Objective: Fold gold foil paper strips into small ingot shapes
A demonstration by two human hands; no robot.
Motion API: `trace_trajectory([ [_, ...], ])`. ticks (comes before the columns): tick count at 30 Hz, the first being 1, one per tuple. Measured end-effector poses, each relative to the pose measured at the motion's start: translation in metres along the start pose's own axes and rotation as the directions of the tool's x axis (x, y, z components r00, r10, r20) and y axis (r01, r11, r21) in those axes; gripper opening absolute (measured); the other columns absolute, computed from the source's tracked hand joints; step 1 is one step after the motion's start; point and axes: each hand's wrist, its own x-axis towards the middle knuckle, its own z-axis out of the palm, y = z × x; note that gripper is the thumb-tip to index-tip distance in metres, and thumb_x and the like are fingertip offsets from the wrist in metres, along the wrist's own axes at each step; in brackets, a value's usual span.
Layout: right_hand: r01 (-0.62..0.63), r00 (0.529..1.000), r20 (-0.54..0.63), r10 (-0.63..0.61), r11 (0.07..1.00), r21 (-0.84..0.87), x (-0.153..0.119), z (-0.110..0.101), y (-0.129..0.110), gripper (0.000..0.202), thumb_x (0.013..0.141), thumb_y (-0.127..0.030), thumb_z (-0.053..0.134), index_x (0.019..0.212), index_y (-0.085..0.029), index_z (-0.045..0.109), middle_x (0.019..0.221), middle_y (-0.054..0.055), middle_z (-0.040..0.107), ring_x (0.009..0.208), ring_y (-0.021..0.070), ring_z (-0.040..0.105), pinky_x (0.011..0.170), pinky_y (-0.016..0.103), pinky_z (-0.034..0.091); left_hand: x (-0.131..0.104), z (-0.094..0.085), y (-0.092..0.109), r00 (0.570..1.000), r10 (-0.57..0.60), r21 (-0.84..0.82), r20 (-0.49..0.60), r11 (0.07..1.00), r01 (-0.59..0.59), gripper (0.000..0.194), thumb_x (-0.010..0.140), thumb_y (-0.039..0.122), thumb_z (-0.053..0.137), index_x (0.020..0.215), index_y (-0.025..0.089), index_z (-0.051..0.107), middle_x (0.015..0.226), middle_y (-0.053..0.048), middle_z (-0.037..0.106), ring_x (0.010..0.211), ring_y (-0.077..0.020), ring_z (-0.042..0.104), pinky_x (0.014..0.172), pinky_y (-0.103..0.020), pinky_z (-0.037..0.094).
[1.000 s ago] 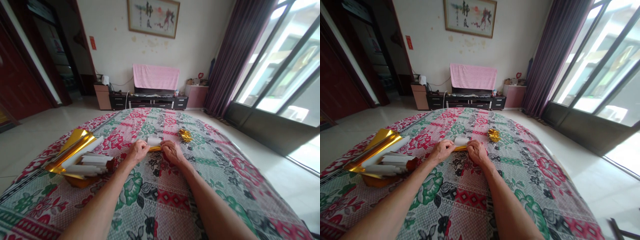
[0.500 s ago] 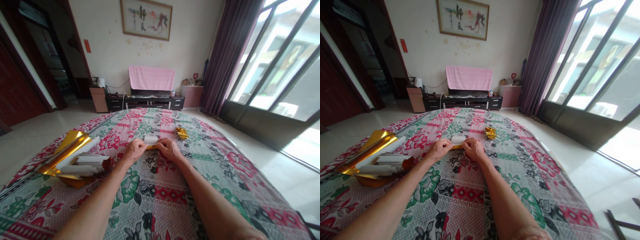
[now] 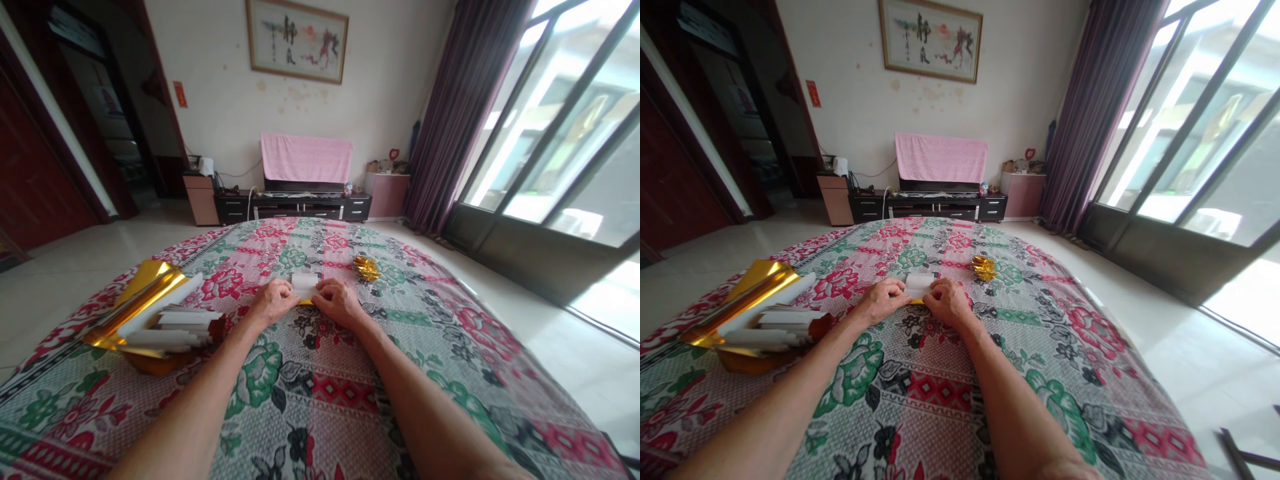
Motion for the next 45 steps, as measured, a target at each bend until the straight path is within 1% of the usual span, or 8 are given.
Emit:
trace_trajectory([
  [9, 0.026, 1.0, -0.005, -0.026, 1.0, 0.008, 0.0, 0.001, 0.002, 0.018, 0.069, -0.018, 0.06, 0.052, -0.017, 0.061, 0.089, 0.004, 0.066, 0.074, 0.0123, 0.06, 0.069, 0.022, 0.045, -0.002, -0.007, 0.015, 0.995, -0.08, 0.034, 0.053, 0.996, 0.079, 0.017, 0.063, 0.025, 0.064, 0.048, 0.017, 0.06, 0.093, -0.003, 0.064, 0.077, -0.0155, 0.061, 0.072, -0.028, 0.047],
  [13, 0.024, 1.0, -0.003, -0.024, 1.0, 0.004, -0.001, 0.001, 0.001, 0.017, 0.068, -0.017, 0.061, 0.052, -0.017, 0.061, 0.09, 0.005, 0.066, 0.073, 0.0124, 0.06, 0.07, 0.023, 0.045, -0.002, -0.01, 0.019, 0.994, -0.088, 0.031, 0.071, 0.996, 0.086, 0.017, 0.063, 0.025, 0.063, 0.048, 0.017, 0.06, 0.094, -0.004, 0.065, 0.079, -0.0162, 0.061, 0.074, -0.028, 0.047],
  [27, 0.071, 0.997, -0.007, -0.071, 0.997, 0.012, -0.002, 0.003, 0.006, 0.015, 0.067, -0.017, 0.061, 0.053, -0.017, 0.058, 0.09, 0.006, 0.064, 0.076, 0.0139, 0.059, 0.073, 0.025, 0.044, -0.004, -0.009, 0.017, 0.999, -0.028, 0.016, 0.043, 1.0, 0.027, 0.013, 0.061, 0.021, 0.062, 0.049, 0.017, 0.059, 0.091, -0.005, 0.064, 0.079, -0.0161, 0.06, 0.075, -0.028, 0.047],
  [32, 0.109, 0.994, 0.019, -0.109, 0.994, 0.008, -0.002, 0.004, 0.008, 0.004, 0.069, -0.015, 0.06, 0.067, -0.017, 0.062, 0.094, 0.005, 0.062, 0.083, 0.0151, 0.057, 0.079, 0.028, 0.042, -0.003, -0.005, 0.008, 0.998, 0.054, -0.03, 0.022, 0.998, -0.054, 0.002, 0.061, 0.017, 0.061, 0.059, 0.017, 0.061, 0.085, -0.004, 0.063, 0.083, -0.0161, 0.058, 0.078, -0.027, 0.046],
  [35, 0.123, 0.991, 0.061, -0.123, 0.992, -0.011, -0.005, 0.004, 0.006, 0.011, 0.073, -0.016, 0.057, 0.08, -0.021, 0.065, 0.11, 0.005, 0.057, 0.098, 0.0178, 0.053, 0.088, 0.034, 0.038, -0.003, -0.004, 0.004, 0.997, 0.071, -0.054, 0.041, 0.996, -0.069, 0.004, 0.062, 0.016, 0.059, 0.061, 0.018, 0.062, 0.087, -0.003, 0.062, 0.084, -0.0158, 0.058, 0.08, -0.028, 0.046],
  [39, 0.13, 0.986, 0.12, -0.12, 0.988, -0.082, -0.008, 0.002, 0.001, 0.024, 0.077, -0.015, 0.051, 0.088, -0.028, 0.068, 0.131, 0.002, 0.042, 0.118, 0.0241, 0.039, 0.096, 0.044, 0.03, -0.003, -0.003, 0.002, 0.997, 0.048, -0.054, 0.056, 0.998, -0.045, 0.006, 0.062, 0.015, 0.058, 0.062, 0.019, 0.063, 0.088, -0.003, 0.061, 0.086, -0.0166, 0.058, 0.082, -0.029, 0.046],
  [42, 0.162, 0.972, 0.191, -0.139, 0.981, -0.111, -0.009, 0.0, -0.003, 0.035, 0.077, -0.011, 0.047, 0.091, -0.033, 0.07, 0.138, -0.004, 0.035, 0.124, 0.0266, 0.03, 0.099, 0.048, 0.026, -0.002, -0.002, 0.003, 0.999, 0.03, -0.045, 0.042, 0.999, -0.028, 0.005, 0.062, 0.015, 0.059, 0.062, 0.019, 0.063, 0.088, -0.003, 0.061, 0.086, -0.0169, 0.058, 0.082, -0.029, 0.046],
  [45, 0.185, 0.961, 0.228, -0.154, 0.976, -0.118, -0.009, -0.003, -0.004, 0.043, 0.073, -0.007, 0.045, 0.093, -0.037, 0.069, 0.14, -0.006, 0.035, 0.125, 0.0268, 0.028, 0.1, 0.049, 0.025, -0.002, -0.003, 0.005, 0.998, 0.02, -0.047, 0.061, 0.999, -0.018, 0.005, 0.061, 0.014, 0.059, 0.061, 0.018, 0.062, 0.09, -0.003, 0.061, 0.087, -0.0169, 0.058, 0.082, -0.028, 0.046],
])
